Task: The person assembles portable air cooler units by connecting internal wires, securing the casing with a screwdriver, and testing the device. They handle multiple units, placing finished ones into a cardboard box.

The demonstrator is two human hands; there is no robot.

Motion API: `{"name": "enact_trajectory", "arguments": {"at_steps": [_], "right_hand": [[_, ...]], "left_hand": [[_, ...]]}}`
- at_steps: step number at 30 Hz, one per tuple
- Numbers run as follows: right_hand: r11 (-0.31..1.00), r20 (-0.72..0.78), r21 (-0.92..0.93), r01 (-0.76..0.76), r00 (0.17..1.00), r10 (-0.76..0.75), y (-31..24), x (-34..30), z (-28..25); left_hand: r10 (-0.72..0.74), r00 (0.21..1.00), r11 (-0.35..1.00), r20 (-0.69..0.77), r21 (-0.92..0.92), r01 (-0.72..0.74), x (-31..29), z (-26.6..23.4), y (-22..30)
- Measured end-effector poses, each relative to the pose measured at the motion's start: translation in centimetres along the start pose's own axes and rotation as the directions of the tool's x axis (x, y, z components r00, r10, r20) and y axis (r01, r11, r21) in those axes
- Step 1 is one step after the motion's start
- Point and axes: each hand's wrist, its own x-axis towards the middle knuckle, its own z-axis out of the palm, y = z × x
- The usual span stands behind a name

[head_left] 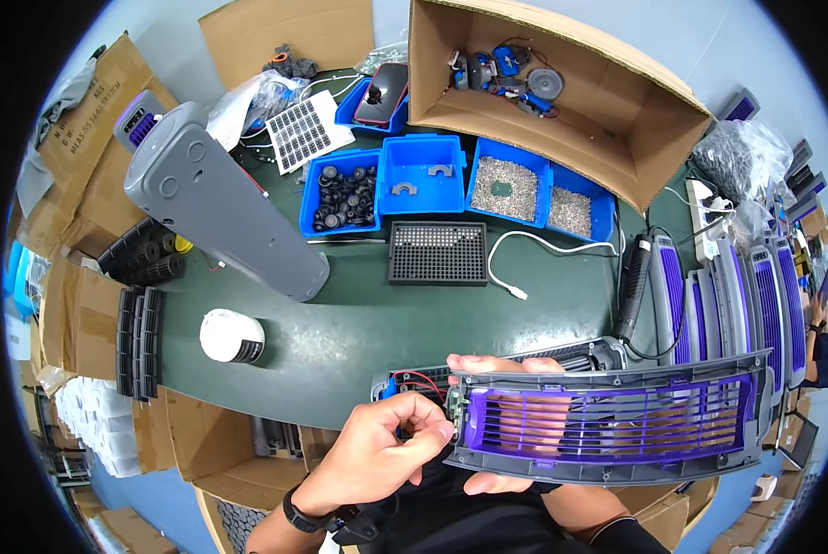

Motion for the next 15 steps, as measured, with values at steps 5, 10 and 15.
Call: {"name": "enact_trajectory", "arguments": {"at_steps": [5,10,15], "right_hand": [[0.999,0.012,-0.022,0.032,0.999,-0.031,0.1,0.3,0.1],[0.998,0.033,-0.058,-0.020,0.999,0.022,-1.0,0.7,0.1],[0.999,0.026,-0.027,0.023,0.999,-0.023,-0.5,0.8,0.3]], "left_hand": [[0.019,1.000,1.000,-0.008,0.025,-0.019,0.2,0.0,-0.5],[0.027,0.999,0.994,-0.038,0.104,-0.023,-0.1,0.2,0.0],[0.099,0.995,0.983,-0.027,0.155,-0.094,0.1,0.2,0.0]]}}
